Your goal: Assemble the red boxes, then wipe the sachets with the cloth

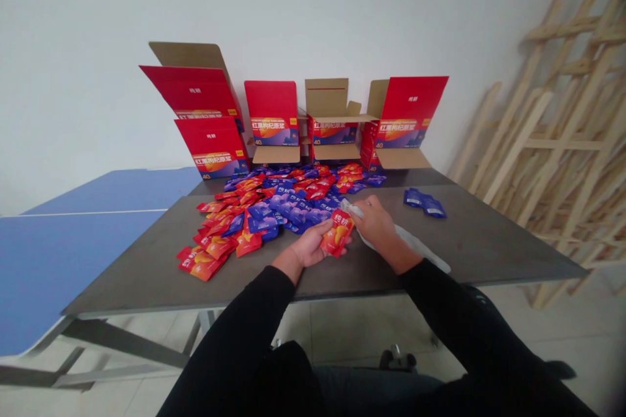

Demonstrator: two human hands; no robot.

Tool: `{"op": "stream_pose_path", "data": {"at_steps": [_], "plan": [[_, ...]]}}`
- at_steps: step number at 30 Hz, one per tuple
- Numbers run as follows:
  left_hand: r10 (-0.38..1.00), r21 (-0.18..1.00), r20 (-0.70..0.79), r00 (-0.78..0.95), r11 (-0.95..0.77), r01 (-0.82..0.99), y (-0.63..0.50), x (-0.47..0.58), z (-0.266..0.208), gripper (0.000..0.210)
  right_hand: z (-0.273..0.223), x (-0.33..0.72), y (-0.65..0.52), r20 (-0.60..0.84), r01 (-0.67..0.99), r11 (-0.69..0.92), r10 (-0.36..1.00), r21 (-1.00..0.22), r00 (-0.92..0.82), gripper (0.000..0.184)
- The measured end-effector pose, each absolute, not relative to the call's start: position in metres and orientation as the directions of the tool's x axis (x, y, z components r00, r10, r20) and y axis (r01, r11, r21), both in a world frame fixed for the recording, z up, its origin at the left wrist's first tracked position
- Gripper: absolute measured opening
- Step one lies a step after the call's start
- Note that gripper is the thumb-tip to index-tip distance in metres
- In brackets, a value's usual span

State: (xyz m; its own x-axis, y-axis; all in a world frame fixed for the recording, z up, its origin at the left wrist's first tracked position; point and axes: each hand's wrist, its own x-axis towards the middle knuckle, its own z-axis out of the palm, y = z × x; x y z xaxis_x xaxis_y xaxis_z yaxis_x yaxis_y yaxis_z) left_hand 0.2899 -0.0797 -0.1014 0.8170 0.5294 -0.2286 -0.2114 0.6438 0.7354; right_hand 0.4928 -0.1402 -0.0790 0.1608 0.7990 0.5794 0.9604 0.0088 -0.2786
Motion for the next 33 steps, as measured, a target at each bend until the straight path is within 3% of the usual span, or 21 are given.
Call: {"op": "stream_pose_path", "data": {"at_steps": [3,7,13,17,22,27,33], "plan": [[0.514,0.709,-0.246,0.821,0.673,-0.209,-0.079,0.289,-0.099,0.04,-0.075,0.5,-0.14,0.606,0.954,-0.062,0.76,-0.292,0.235,0.023],[0.518,0.66,-0.246,0.82,0.709,-0.25,-0.08,0.288,-0.091,0.051,-0.065,0.496,-0.146,0.637,0.952,0.01,0.745,-0.307,0.198,0.024],[0.544,0.598,-0.176,0.82,0.721,-0.349,-0.085,0.285,-0.082,0.063,-0.058,0.453,-0.166,0.475,0.939,0.285,0.864,-0.192,-0.165,0.022],[0.567,0.578,-0.169,0.806,0.72,-0.385,-0.088,0.283,-0.079,0.065,-0.065,0.431,-0.168,0.342,0.927,0.36,0.888,-0.1,-0.308,0.019],[0.549,0.577,-0.172,0.818,0.729,-0.368,-0.091,0.285,-0.08,0.073,-0.063,0.429,-0.164,0.333,0.97,0.214,0.928,-0.113,-0.166,0.022],[0.462,0.66,-0.178,0.869,0.711,-0.242,-0.093,0.287,-0.082,0.085,-0.055,0.438,-0.161,0.328,0.987,0.052,0.945,-0.149,0.0,0.03],[0.468,0.753,-0.163,0.868,0.628,-0.197,-0.092,0.285,-0.087,0.06,-0.062,0.452,-0.152,0.401,0.988,-0.008,0.913,-0.156,0.071,0.034]]}}
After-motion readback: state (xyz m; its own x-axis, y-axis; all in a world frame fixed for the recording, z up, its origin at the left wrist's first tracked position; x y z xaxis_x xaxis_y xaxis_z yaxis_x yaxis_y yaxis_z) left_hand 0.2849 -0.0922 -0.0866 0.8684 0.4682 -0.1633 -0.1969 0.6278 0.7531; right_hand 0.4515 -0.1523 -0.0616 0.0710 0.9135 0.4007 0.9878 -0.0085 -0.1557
